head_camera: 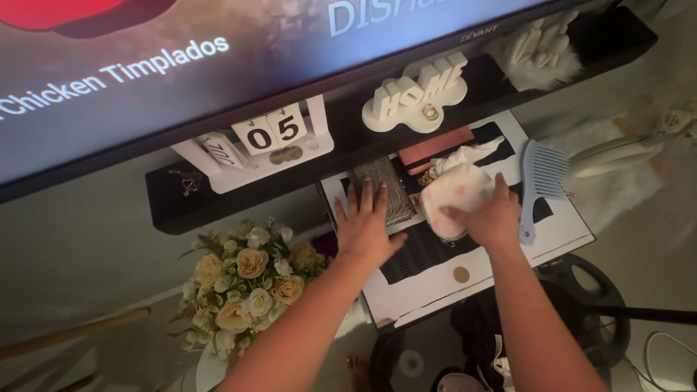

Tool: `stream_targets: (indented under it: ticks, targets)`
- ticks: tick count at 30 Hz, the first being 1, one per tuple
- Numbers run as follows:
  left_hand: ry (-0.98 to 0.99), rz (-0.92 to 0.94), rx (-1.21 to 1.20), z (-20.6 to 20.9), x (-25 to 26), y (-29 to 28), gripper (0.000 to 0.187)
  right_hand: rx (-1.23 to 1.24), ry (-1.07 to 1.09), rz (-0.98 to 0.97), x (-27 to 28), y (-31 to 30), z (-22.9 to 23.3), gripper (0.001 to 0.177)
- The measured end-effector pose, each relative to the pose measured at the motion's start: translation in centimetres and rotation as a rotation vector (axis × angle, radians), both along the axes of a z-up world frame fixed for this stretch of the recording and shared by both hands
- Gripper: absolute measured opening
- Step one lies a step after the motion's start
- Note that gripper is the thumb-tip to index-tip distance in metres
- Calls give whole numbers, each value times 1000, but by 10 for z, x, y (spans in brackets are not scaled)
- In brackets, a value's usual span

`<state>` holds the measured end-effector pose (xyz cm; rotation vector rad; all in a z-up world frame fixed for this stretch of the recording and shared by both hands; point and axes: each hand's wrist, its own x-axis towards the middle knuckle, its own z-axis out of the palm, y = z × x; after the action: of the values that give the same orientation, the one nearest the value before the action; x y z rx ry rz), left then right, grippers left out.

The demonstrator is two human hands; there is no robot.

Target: Organizing various items on a shelf, packing a small bag, folding a towel, and hanging a hat.

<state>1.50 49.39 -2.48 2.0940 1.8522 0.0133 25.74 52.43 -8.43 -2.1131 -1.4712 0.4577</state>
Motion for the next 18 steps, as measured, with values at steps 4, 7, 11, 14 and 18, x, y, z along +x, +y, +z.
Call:
stream_targets:
  ticks: [4,7,11,14,18]
  targets:
    - [43,-153,-51,16,14,-12,119,-25,-3,-38,4,-15,-14,132]
    - [-110,-421,69,-8,27,-19,128,45,189,-55,3,-35,-13,105]
    - [-159,-453,237,-48,39,-28,95,-38,682,-71,12,-52,-9,51]
    - [-260,-417,407,-79,38,-33,68,-93,848,-113,19,-42,-2,35]
    - [-409,-433,455,-55,21,-50,51,38,850,-186,29,1,-3,37]
